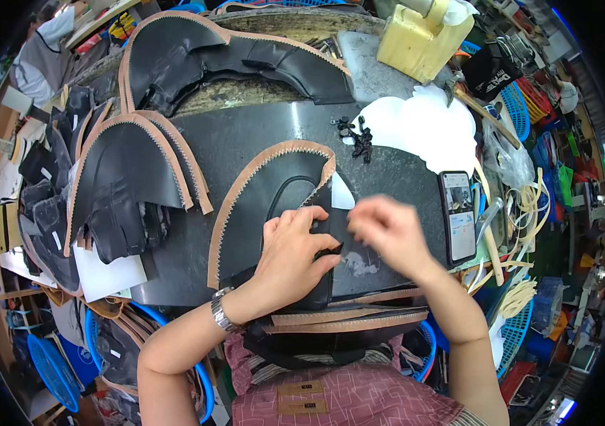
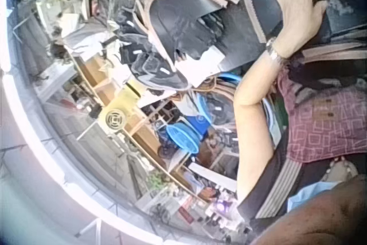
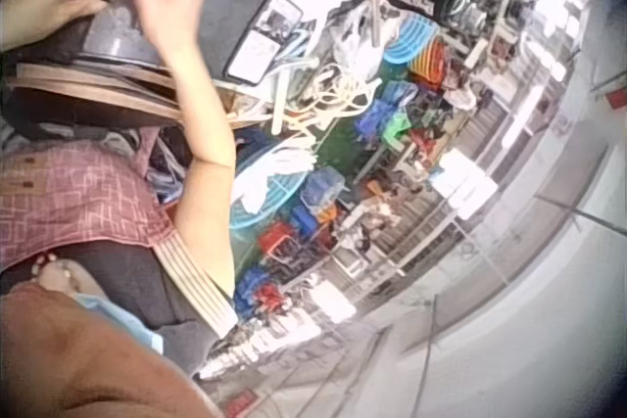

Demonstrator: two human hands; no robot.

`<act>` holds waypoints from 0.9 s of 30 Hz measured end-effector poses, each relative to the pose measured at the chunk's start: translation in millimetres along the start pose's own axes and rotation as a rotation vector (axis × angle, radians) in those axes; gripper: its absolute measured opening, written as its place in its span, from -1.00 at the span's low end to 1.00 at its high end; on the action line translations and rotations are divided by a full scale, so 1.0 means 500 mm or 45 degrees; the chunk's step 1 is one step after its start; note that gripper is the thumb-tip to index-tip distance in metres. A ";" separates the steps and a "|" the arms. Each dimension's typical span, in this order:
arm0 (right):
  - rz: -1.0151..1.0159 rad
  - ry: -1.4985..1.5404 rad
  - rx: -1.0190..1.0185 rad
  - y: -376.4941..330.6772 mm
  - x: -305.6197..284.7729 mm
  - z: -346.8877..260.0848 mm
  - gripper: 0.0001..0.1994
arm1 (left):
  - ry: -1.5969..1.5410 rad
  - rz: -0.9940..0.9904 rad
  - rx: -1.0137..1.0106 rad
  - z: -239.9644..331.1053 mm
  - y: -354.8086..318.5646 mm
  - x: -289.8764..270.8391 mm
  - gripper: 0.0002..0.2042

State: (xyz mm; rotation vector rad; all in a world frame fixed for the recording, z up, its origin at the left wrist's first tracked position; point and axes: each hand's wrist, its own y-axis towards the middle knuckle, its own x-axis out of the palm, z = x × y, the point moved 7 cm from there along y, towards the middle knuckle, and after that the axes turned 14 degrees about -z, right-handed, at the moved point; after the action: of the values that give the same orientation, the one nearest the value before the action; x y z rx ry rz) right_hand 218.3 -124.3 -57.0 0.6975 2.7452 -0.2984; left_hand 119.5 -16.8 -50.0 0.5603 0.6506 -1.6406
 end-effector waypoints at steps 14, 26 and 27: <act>0.039 -0.134 0.062 0.022 -0.093 -0.001 -0.88 | -0.073 0.108 -0.005 -0.015 -0.007 0.005 -0.89; -0.206 -0.230 -0.241 -0.005 0.032 -0.023 -0.82 | -0.134 0.129 -0.060 -0.014 -0.002 0.005 -0.90; -0.188 -0.250 -0.253 -0.005 0.036 -0.028 -0.83 | -0.146 0.139 -0.048 -0.013 -0.002 0.004 -0.91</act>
State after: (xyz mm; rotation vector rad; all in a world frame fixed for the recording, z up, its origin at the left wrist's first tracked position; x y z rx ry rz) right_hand 198.9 -115.0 -49.5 0.3929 2.5962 -0.1153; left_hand 118.0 -13.3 -56.0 0.4632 0.5559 -1.5431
